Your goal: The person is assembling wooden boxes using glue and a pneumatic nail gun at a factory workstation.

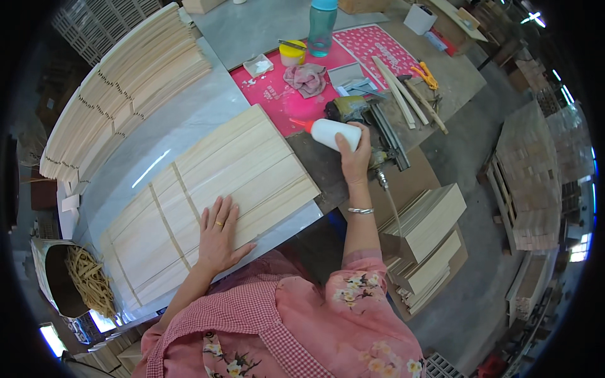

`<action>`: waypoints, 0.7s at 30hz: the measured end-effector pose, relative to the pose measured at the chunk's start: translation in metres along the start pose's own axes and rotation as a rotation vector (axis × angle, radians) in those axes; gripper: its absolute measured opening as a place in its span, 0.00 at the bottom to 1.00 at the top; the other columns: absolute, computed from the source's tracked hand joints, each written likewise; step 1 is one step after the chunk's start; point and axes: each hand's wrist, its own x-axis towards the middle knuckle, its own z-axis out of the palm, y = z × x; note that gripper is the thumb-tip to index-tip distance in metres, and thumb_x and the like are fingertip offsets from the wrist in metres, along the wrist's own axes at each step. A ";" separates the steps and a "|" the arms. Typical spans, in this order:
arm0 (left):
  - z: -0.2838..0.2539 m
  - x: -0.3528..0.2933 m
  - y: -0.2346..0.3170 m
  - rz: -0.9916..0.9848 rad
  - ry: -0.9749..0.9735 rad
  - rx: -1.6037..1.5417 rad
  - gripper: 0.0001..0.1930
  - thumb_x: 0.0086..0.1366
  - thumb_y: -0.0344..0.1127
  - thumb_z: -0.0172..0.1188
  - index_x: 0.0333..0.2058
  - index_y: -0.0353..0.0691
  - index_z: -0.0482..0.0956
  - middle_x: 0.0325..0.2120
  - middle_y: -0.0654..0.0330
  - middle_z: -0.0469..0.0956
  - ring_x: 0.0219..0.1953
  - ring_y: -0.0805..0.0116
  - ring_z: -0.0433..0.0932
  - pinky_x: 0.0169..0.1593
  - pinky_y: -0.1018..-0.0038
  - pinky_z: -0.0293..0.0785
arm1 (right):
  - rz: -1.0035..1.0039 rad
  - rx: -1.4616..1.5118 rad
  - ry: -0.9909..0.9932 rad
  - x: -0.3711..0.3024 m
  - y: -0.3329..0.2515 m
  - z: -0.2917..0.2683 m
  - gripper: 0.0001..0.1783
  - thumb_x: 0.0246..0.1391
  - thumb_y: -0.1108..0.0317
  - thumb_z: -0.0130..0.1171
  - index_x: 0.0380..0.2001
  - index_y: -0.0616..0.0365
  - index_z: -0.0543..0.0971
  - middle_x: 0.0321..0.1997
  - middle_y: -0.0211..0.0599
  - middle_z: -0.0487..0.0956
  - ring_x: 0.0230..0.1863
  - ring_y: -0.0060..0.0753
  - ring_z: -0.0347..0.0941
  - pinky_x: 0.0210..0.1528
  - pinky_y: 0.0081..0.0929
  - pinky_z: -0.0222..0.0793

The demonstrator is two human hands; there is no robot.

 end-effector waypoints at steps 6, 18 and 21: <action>-0.002 0.000 0.000 -0.012 -0.005 -0.013 0.47 0.63 0.63 0.59 0.70 0.35 0.60 0.74 0.48 0.51 0.77 0.48 0.44 0.76 0.48 0.36 | 0.117 0.156 0.033 0.047 0.016 -0.024 0.21 0.59 0.61 0.64 0.51 0.59 0.74 0.45 0.41 0.78 0.37 0.31 0.73 0.39 0.23 0.71; 0.000 -0.002 -0.001 -0.023 0.001 -0.002 0.46 0.64 0.65 0.57 0.71 0.38 0.59 0.75 0.50 0.51 0.78 0.50 0.43 0.76 0.48 0.37 | 0.243 0.227 0.025 0.070 -0.025 0.061 0.20 0.60 0.56 0.66 0.47 0.58 0.76 0.34 0.34 0.78 0.24 0.17 0.66 0.21 0.14 0.58; 0.000 -0.002 0.000 -0.029 0.005 -0.007 0.46 0.64 0.65 0.57 0.71 0.38 0.59 0.75 0.50 0.51 0.78 0.50 0.44 0.76 0.49 0.37 | 0.280 0.109 0.004 0.075 -0.016 0.074 0.25 0.56 0.55 0.68 0.48 0.63 0.77 0.39 0.41 0.80 0.34 0.29 0.73 0.35 0.23 0.70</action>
